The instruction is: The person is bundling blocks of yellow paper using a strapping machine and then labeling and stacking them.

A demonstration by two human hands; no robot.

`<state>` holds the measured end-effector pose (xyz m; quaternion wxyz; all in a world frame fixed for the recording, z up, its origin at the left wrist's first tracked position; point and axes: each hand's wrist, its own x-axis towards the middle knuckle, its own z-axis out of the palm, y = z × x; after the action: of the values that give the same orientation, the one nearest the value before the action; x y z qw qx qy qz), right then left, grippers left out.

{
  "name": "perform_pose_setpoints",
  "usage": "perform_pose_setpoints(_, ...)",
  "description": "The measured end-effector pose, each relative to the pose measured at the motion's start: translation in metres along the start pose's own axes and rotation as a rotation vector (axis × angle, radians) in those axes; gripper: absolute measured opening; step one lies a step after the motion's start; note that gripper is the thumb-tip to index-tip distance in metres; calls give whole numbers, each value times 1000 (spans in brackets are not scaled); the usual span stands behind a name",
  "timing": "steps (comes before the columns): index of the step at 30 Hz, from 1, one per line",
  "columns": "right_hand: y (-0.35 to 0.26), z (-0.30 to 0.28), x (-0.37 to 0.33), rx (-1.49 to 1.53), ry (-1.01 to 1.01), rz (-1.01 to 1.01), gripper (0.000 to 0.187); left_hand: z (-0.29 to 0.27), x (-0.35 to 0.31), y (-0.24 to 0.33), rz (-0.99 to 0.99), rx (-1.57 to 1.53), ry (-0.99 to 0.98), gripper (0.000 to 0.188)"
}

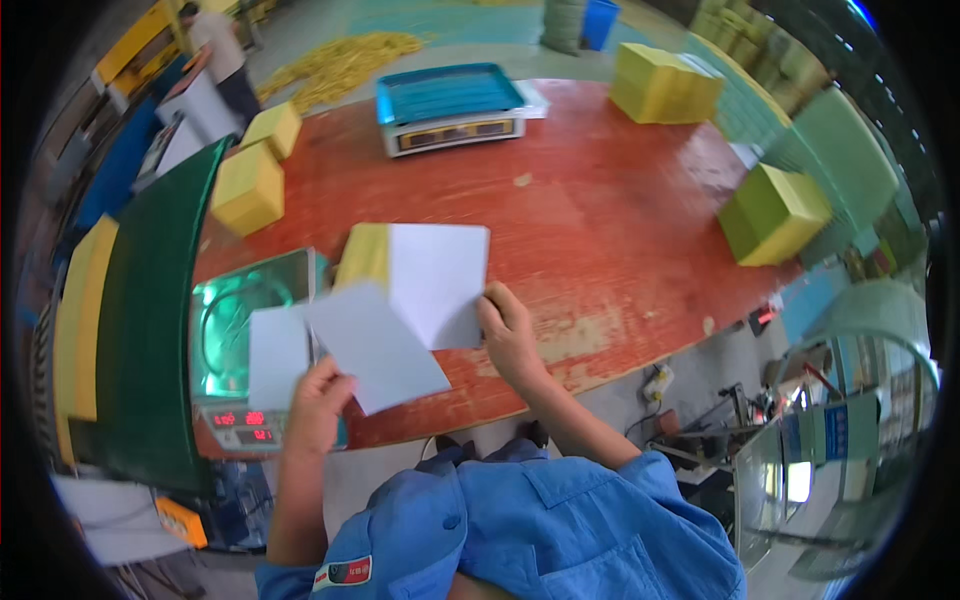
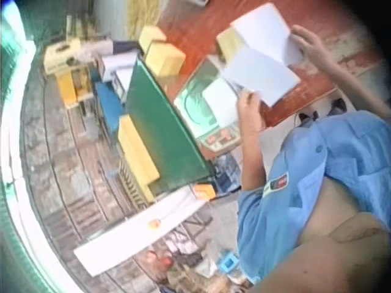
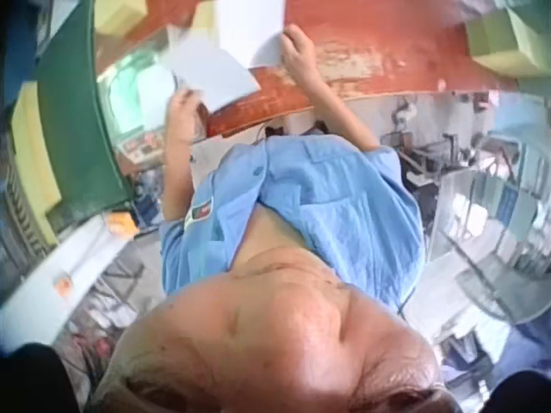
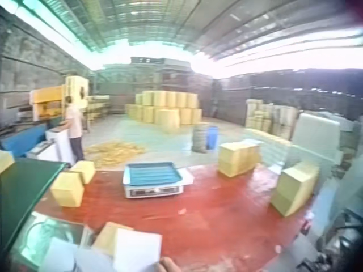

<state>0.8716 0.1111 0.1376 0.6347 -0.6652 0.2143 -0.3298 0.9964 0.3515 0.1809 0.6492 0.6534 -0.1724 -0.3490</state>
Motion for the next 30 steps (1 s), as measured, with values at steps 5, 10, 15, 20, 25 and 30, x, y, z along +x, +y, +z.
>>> perform_pose_setpoints(5,37,-173,-41,-261,443,99,13,89,33,-61,272,865,-82,9)
perform_pose_setpoints(10,34,-321,-75,-529,605,144,16,178,80,-41,233,889,-243,7)
perform_pose_setpoints(15,49,-454,-42,-532,625,19,13,351,117,30,-17,55,-442,2)
perform_pose_setpoints(20,68,-549,0,-479,546,-21,11,585,169,75,5,-227,-504,6)
perform_pose_setpoints(25,60,-559,-1,-366,385,-23,12,760,236,95,-12,-287,-640,9)
perform_pose_setpoints(30,58,-562,0,-297,401,-61,13,825,262,80,-50,-113,-480,13)
